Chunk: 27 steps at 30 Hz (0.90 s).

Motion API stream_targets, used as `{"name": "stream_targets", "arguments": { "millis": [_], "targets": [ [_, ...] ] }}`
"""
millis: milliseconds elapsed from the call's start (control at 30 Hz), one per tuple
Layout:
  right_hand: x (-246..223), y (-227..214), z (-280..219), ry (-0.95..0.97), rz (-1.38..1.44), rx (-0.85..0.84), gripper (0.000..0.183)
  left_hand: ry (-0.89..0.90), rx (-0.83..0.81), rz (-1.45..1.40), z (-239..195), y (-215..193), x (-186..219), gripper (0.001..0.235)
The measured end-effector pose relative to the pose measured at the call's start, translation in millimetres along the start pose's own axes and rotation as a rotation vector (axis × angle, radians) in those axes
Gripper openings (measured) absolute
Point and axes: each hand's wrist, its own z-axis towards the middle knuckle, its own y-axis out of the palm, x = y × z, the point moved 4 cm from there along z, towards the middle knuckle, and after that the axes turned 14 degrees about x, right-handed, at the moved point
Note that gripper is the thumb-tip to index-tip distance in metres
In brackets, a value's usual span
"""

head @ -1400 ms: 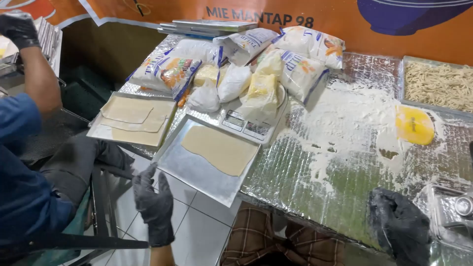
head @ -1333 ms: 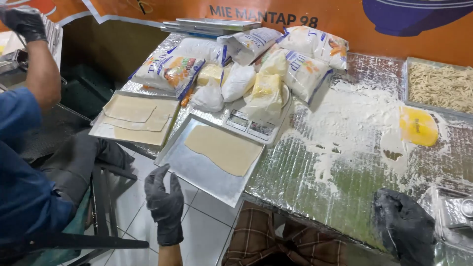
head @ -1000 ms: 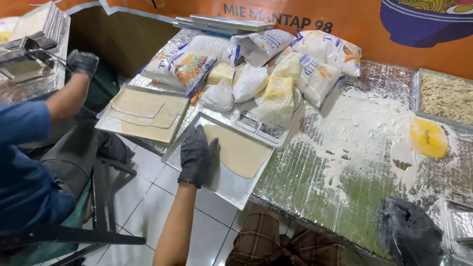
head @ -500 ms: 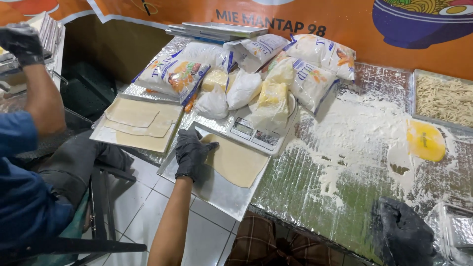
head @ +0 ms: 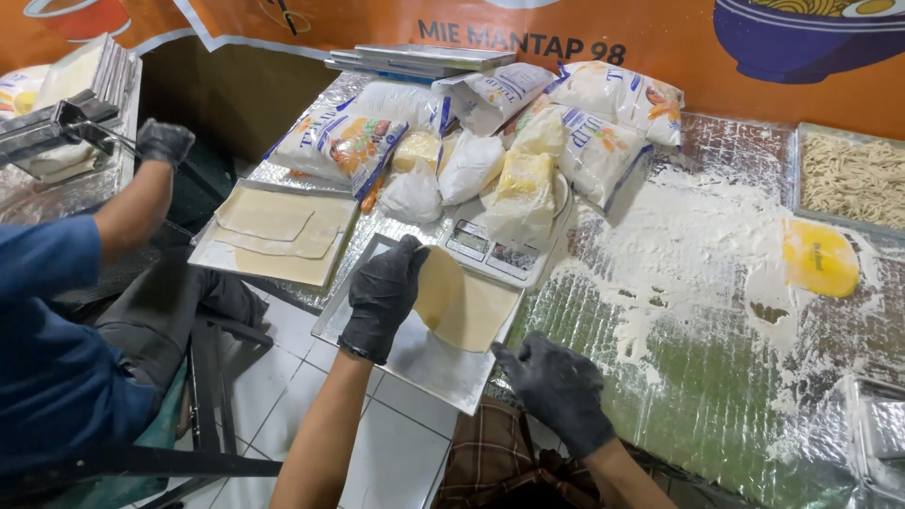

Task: Preparing dough and using a manual machine to cut it into noodles.

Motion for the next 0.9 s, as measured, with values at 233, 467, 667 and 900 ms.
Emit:
{"name": "stream_targets", "arguments": {
  "millis": [233,467,667,900],
  "targets": [
    [-27,-7,12,-0.088,0.030,0.129,0.040,0.019,-0.056,-0.043,49,-55,67,0.014],
    [10,-15,2,0.230,0.350,-0.060,0.031,-0.102,-0.173,-0.472,101,-95,122,0.013],
    [99,-45,-22,0.104,0.544,0.083,0.022,0.061,-0.111,-0.378,149,-133,180,0.016],
    [223,-106,-51,0.288,0.390,0.421,0.022,0.044,-0.162,-0.642,169,-135,198,0.028]
  ]
}}
